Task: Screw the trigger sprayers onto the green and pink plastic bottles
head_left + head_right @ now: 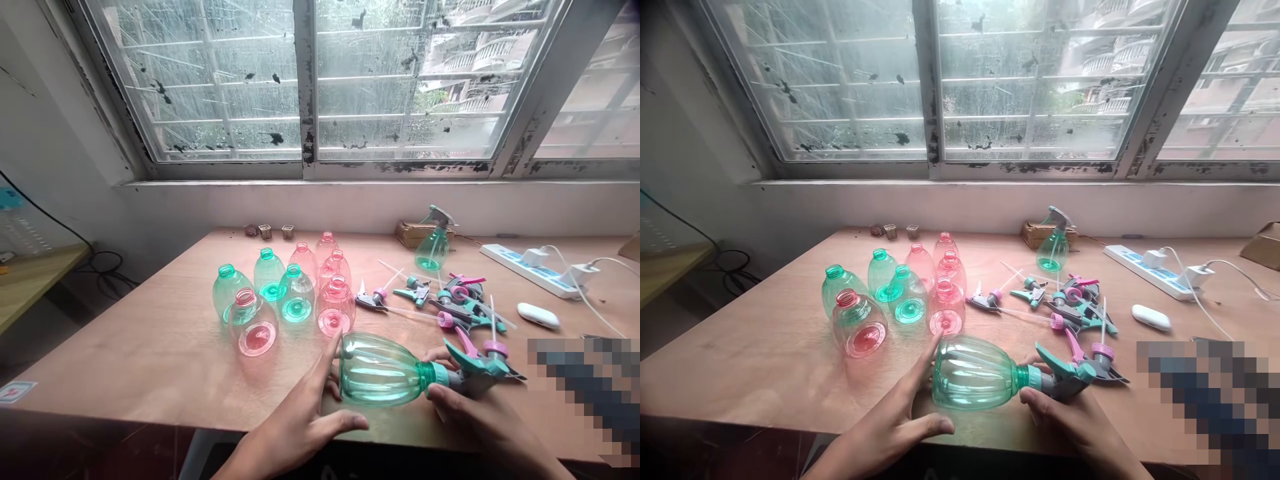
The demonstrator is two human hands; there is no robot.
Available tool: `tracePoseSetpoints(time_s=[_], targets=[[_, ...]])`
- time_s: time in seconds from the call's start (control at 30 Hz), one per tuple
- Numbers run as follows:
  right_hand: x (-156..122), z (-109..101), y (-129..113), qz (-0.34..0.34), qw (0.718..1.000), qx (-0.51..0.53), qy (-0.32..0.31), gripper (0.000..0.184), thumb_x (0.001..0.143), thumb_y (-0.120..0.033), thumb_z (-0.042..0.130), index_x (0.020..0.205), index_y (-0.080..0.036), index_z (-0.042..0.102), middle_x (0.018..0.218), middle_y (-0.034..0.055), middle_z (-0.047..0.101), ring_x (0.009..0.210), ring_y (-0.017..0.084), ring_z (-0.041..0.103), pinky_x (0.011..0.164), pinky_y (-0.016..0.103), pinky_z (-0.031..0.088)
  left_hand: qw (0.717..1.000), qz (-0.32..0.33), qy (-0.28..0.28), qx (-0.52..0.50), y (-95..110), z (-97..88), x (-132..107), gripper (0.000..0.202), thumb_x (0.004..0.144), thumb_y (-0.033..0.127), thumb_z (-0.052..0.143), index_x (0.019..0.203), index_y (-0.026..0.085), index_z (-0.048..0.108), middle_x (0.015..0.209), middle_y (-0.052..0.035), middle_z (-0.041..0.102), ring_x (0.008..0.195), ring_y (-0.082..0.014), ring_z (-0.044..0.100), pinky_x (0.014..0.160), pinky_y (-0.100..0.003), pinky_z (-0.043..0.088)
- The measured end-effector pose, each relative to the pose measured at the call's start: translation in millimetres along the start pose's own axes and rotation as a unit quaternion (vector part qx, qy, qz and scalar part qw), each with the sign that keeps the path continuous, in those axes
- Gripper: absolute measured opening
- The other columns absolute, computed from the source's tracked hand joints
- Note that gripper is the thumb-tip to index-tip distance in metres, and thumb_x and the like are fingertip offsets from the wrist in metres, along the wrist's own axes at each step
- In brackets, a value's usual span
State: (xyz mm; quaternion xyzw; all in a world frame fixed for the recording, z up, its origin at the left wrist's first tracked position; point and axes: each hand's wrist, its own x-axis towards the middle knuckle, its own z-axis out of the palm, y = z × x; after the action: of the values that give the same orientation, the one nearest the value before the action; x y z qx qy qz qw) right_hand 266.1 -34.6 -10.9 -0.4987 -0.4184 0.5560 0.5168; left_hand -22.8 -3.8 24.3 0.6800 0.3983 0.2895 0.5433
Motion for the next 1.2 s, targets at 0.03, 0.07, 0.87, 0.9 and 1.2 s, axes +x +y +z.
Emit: tracePoseSetpoints(time_s=[0.03,0.07,0.87,0.9,1.2], targets=[[0,-2,1,-0.006,1.000,-0.018,0.007,0.050,0.073,-0.052,0.093,0.107,-0.022,0.073,0.060,-0.0041,0.056,0.056,0.016,0.047,0.055,0.029,0.037,1.000,0.011,-0.010,-0.002,4,-1.5,0,0.101,0.087,0.032,0.086,0.169,0.030,0.027,0.153,-0.0110,0.059,0.140,-0.0367,0.051,0.120,-0.044,0.041],[0,-3,1,-0.010,0.999,-0.034,0.014,0.048,0.072,-0.052,0.093,0.106,-0.023,0.073,0.060,-0.0034,0.058,0.058,0.018,0.049,0.056,0.031,0.039,0.999,0.022,-0.025,-0.006,8,-3.0,1,0.094,0.090,0.034,0.083,0.167,0.030,0.031,0.155,-0.0098,0.057,0.143,-0.0367,0.048,0.123,-0.045,0.039],[2,-3,-1,0.014,1.000,-0.007,0.003,0.049,0.070,-0.055,0.093,0.103,-0.024,0.073,0.064,-0.0022,0.061,0.058,0.021,0.057,0.056,0.032,0.044,1.000,-0.004,-0.008,-0.003,0,-1.0,-2,0.103,0.088,0.025,0.081,0.170,0.031,0.020,0.144,-0.0087,0.064,0.136,-0.0343,0.054,0.116,-0.044,0.047],[2,-3,-1,0.012,1.000,-0.006,0.003,0.050,0.069,-0.055,0.094,0.102,-0.024,0.073,0.064,-0.0020,0.061,0.059,0.020,0.057,0.057,0.032,0.044,1.000,-0.006,-0.007,-0.002,-2,-1.1,-2,0.103,0.088,0.025,0.081,0.170,0.031,0.019,0.139,-0.0083,0.066,0.132,-0.0334,0.055,0.114,-0.043,0.048],[3,-7,5,0.000,1.000,-0.009,0.000,0.052,0.070,-0.050,0.096,0.106,-0.025,0.070,0.065,-0.0029,0.062,0.059,0.017,0.052,0.056,0.029,0.036,0.999,-0.015,-0.038,-0.011,6,-5.8,-1,0.100,0.090,0.039,0.079,0.170,0.028,0.020,0.153,-0.0100,0.057,0.134,-0.0349,0.053,0.116,-0.042,0.042]])
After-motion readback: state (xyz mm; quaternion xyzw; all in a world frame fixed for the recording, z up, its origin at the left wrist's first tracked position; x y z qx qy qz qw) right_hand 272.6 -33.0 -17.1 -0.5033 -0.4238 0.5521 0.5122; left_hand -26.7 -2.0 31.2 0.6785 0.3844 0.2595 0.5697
